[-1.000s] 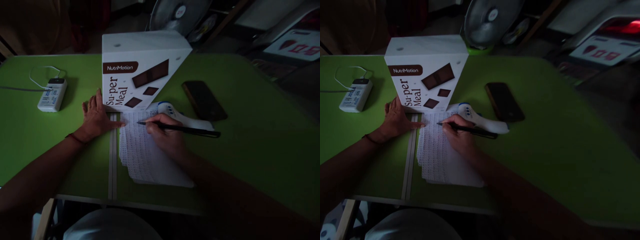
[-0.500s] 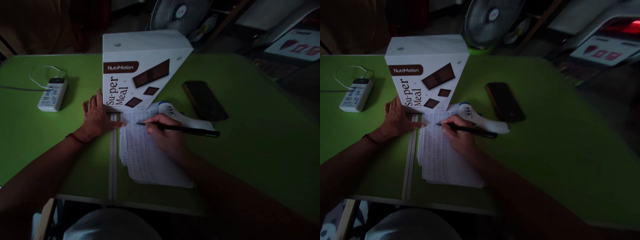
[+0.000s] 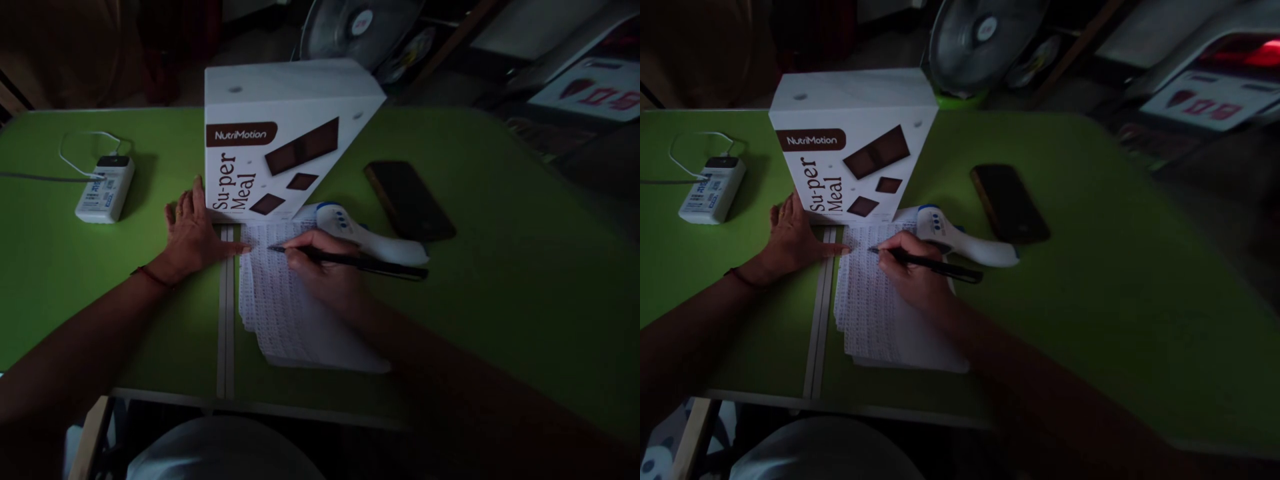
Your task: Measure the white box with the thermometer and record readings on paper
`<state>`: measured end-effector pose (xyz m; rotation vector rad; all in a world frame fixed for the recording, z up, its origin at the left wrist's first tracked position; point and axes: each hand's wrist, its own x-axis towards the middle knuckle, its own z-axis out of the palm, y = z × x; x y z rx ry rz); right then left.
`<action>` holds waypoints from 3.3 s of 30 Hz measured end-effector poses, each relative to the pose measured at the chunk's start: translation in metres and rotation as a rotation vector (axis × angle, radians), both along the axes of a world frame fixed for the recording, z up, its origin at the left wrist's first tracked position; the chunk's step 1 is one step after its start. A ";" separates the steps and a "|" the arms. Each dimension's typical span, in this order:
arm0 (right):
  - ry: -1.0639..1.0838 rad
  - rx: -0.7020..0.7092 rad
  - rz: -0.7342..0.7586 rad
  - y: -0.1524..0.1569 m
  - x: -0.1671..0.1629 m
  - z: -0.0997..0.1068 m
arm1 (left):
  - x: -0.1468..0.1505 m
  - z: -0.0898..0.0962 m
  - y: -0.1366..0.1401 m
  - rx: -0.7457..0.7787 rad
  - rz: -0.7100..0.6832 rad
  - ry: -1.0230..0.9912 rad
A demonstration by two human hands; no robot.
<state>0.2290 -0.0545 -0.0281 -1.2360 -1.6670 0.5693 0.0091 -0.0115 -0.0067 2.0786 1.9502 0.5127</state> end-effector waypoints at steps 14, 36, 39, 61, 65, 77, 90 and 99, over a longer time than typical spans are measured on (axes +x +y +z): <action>0.016 -0.028 0.011 0.001 0.003 0.001 | 0.000 0.000 0.000 -0.016 0.008 -0.008; 0.032 0.056 -0.013 0.002 0.003 -0.003 | 0.000 0.001 0.000 -0.018 0.009 0.043; 0.058 0.058 -0.025 0.002 0.003 -0.002 | -0.003 -0.004 0.002 0.020 -0.011 0.020; 0.048 -0.016 0.081 0.001 0.004 0.001 | 0.001 0.001 0.000 -0.012 0.008 0.007; 0.040 -0.034 0.069 0.000 0.003 0.001 | 0.002 0.002 -0.001 -0.028 0.029 0.039; 0.046 -0.005 0.025 0.000 0.001 0.003 | 0.000 0.001 0.001 -0.027 0.012 0.008; 0.004 0.018 0.031 0.001 0.006 -0.001 | -0.002 -0.003 0.001 0.002 0.000 0.010; 0.036 0.013 0.010 -0.001 0.005 0.002 | -0.002 -0.001 0.000 0.001 -0.010 0.025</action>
